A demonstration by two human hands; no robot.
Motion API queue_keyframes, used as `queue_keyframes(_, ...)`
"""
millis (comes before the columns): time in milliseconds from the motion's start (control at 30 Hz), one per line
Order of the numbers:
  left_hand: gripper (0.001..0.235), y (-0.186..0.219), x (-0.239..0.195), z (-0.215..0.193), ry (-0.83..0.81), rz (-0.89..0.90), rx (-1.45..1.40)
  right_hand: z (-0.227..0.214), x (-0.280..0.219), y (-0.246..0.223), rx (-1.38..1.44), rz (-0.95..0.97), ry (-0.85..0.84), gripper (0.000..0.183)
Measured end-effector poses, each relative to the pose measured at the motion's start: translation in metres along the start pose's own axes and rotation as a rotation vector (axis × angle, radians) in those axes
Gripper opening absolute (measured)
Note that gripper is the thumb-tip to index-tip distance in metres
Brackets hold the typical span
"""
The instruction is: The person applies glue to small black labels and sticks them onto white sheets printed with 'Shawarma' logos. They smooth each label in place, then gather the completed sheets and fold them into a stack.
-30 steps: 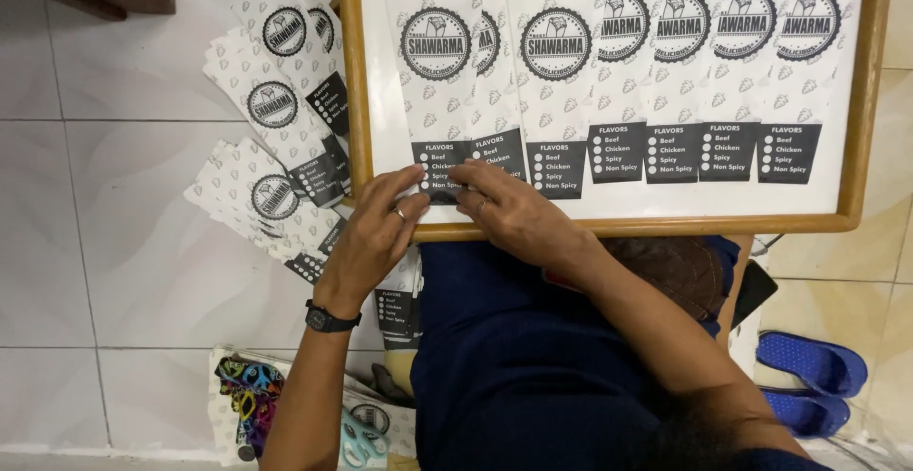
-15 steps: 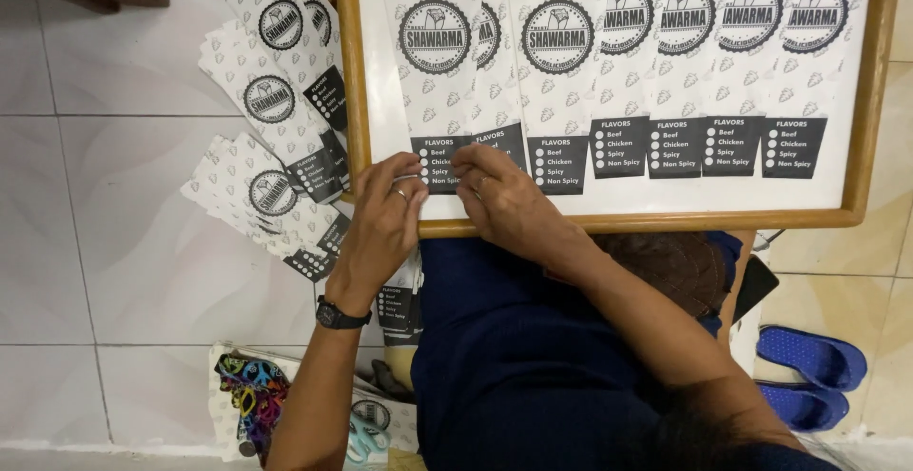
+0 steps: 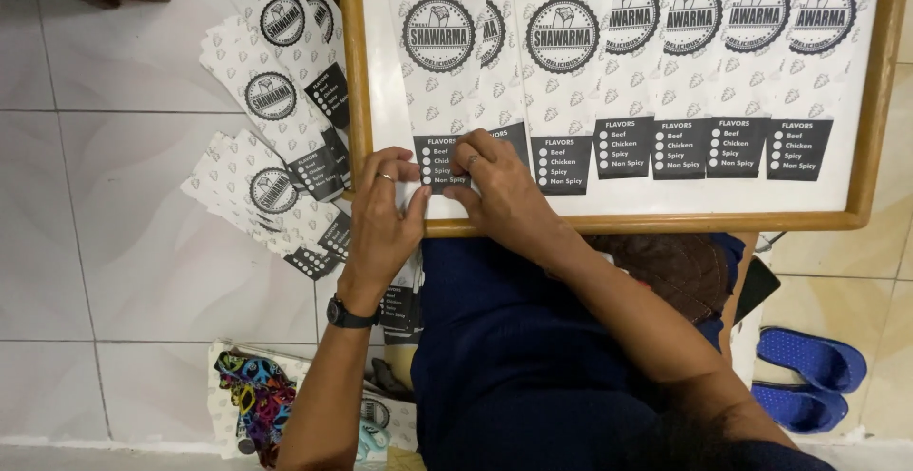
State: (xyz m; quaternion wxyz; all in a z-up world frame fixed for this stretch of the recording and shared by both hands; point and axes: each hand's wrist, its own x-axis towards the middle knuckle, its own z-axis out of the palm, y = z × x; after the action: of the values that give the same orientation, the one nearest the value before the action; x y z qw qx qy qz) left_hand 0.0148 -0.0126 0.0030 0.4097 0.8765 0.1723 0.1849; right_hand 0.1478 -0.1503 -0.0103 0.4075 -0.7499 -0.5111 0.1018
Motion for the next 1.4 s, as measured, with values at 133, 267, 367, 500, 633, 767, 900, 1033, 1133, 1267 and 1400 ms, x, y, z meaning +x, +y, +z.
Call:
queue_keyframes(133,0.010,0.004,0.001,0.001,0.003,-0.029,0.000,-0.014,0.003,-0.005,0.100,0.046,-0.027,0.018)
queue_keyframes(267,0.004,0.012,0.002,0.003,0.009,-0.066,0.054,-0.017,0.003,-0.005,0.148,0.074,-0.042,0.025)
queue_keyframes(367,0.017,0.018,0.001,0.007,0.027,-0.082,0.108,-0.018,0.003,-0.006,0.136,0.071,-0.040,0.027)
queue_keyframes(500,0.028,0.022,0.002,0.005,0.036,-0.178,0.000,-0.024,0.006,-0.008,0.159,0.067,-0.045,0.028)
queue_keyframes(633,0.028,0.021,0.004,0.001,0.037,-0.248,-0.073,-0.020,0.003,-0.004,0.164,0.083,-0.025,0.030)
queue_keyframes(767,0.027,0.024,0.005,0.003,0.073,-0.296,-0.121,-0.015,0.002,-0.003,0.158,0.068,-0.005,0.028)
queue_keyframes(900,0.039,0.031,0.006,0.010,0.109,-0.236,-0.012,-0.012,0.002,0.000,0.163,0.064,-0.001,0.026)
queue_keyframes(1033,0.035,0.016,0.006,0.002,0.078,-0.201,-0.088,-0.019,0.005,0.001,0.182,0.069,-0.010,0.027)
queue_keyframes(1133,0.029,0.018,0.005,-0.003,0.025,-0.210,-0.089,-0.021,0.003,-0.001,0.221,0.076,-0.020,0.026)
queue_keyframes(1267,0.020,0.024,0.004,0.005,0.059,-0.257,-0.063,-0.019,0.002,0.001,0.218,0.034,0.006,0.026)
queue_keyframes(1400,0.048,0.034,0.005,0.010,0.060,-0.158,0.075,-0.020,0.003,0.000,0.223,0.022,0.004,0.027)
